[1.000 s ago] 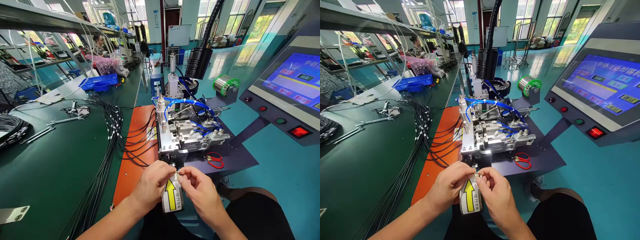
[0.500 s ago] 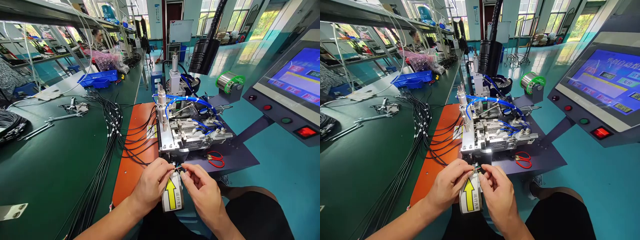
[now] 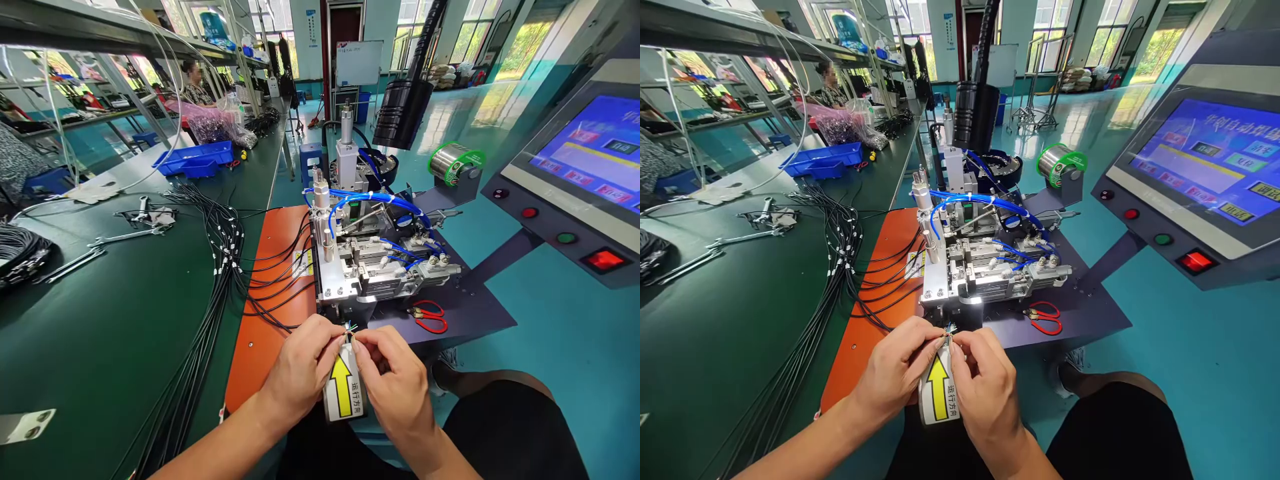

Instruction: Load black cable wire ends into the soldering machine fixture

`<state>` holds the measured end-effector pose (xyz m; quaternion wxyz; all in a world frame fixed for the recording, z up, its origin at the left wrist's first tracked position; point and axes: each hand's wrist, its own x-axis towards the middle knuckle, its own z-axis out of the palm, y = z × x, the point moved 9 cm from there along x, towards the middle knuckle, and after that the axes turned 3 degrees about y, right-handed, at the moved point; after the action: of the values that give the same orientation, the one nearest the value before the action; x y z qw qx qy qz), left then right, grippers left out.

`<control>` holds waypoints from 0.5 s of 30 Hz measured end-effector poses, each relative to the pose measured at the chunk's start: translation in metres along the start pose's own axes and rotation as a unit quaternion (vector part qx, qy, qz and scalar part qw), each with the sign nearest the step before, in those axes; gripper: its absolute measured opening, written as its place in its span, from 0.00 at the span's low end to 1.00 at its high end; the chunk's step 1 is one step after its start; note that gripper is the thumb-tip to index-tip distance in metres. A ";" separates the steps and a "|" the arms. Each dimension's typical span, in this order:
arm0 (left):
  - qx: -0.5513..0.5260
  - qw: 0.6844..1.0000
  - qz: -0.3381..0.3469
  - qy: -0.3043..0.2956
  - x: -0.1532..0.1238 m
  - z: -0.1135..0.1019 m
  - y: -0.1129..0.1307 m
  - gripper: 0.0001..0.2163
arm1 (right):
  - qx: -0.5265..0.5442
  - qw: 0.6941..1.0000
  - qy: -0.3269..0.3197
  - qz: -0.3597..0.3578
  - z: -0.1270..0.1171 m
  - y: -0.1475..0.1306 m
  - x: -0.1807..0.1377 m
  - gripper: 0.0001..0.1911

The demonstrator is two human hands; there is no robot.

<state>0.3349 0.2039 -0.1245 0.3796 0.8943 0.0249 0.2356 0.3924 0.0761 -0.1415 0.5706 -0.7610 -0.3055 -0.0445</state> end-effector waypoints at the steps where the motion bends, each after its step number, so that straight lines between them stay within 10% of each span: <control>1: 0.002 1.000 -0.001 0.000 0.000 0.000 0.000 0.06 | -0.002 1.000 0.004 -0.011 0.001 -0.002 0.000 0.08; 15: 0.020 1.000 0.003 -0.004 -0.005 0.002 -0.002 0.07 | -0.042 0.998 -0.051 -0.013 -0.003 -0.002 0.009 0.09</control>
<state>0.3320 0.2030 -0.1295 0.3607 0.9029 0.0252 0.2324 0.3992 0.0778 -0.1348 0.5215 -0.7815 -0.3416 -0.0260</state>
